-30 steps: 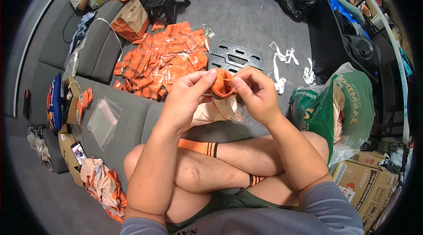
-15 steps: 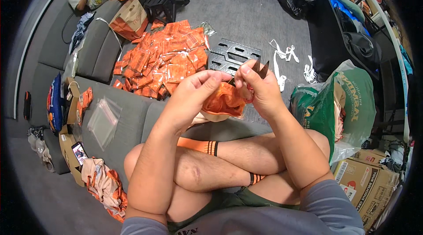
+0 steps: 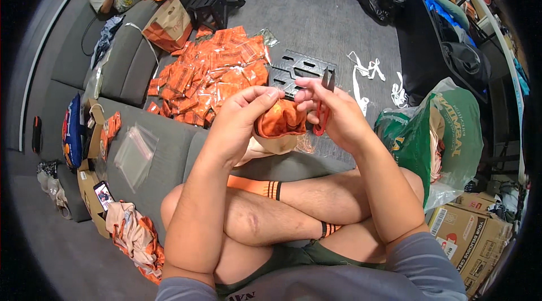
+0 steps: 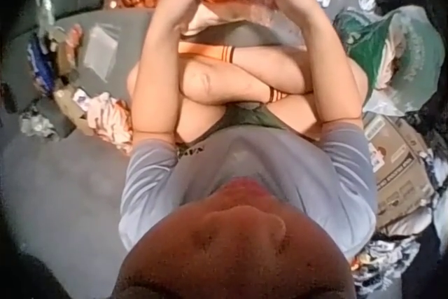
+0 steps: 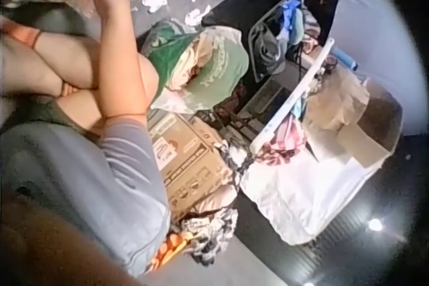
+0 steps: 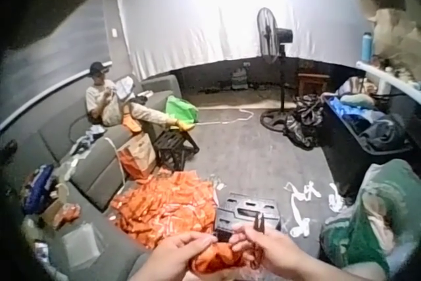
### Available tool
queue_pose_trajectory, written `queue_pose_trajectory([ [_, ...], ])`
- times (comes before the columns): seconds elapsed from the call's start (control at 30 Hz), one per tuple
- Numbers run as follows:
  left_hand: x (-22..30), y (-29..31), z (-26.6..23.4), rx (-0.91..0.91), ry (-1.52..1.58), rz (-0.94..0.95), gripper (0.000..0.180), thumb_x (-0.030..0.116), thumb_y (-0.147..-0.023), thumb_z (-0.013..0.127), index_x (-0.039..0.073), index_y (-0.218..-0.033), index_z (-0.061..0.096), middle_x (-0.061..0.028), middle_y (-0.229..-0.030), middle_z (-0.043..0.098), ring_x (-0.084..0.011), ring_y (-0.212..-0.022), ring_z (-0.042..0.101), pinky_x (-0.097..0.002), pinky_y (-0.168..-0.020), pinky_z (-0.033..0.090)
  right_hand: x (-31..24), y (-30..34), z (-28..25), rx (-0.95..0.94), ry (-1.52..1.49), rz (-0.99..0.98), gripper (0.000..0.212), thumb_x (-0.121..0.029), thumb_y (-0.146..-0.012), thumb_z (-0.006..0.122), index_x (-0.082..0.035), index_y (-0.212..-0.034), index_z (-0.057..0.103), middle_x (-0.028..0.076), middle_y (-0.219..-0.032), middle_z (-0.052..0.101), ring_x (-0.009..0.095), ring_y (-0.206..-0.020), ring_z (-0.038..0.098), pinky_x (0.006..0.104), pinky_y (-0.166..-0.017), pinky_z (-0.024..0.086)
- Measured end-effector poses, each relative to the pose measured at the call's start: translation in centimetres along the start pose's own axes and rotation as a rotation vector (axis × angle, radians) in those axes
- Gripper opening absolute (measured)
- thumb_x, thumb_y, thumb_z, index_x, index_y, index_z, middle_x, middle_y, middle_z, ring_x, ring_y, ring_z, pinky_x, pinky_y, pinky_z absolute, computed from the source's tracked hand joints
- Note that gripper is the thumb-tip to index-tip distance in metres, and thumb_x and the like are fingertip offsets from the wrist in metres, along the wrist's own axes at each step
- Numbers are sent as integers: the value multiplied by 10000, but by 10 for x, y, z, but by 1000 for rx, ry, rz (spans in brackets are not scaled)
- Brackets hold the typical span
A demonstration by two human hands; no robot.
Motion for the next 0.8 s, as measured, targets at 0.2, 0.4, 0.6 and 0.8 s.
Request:
queue_pose_trajectory([
  [0.2,2,0,1,16,-28,38,209,185,-929,602,7,-1038,614,-58,-988,660,-117,-887,635,-264,-819,515,-6,13,-1,-174,525,-163,430,-447,-977,445,-43,-1050,573,38,-719,610,123,-612,570,271,-541,422],
  [0.4,4,1,2,-30,-92,105,222,200,-935,601,1,-1031,612,-56,-968,653,-106,-873,629,-253,-806,515,-6,17,0,-256,972,-552,500,-501,-960,440,-24,-929,588,96,-662,588,187,-578,578,319,-530,428],
  [0.6,4,2,5,-66,-91,144,198,177,-929,611,1,-1020,611,-50,-960,650,-94,-862,623,-237,-785,514,-4,15,1,-270,1067,-546,486,-494,-922,525,-20,-841,595,117,-630,565,214,-540,569,330,-516,435],
  [0.8,5,3,8,-99,-81,132,179,160,-928,611,4,-1016,613,-47,-953,652,-92,-858,623,-232,-775,516,-4,18,5,-255,1088,-625,408,-427,-897,601,-24,-835,600,101,-605,563,206,-518,565,309,-496,431],
])
Point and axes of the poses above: each hand's wrist, its own y-axis away from the middle knuckle, its own z-axis out of the palm, x = y × z, the point moved 3 cm from there along -y, towards the middle knuckle
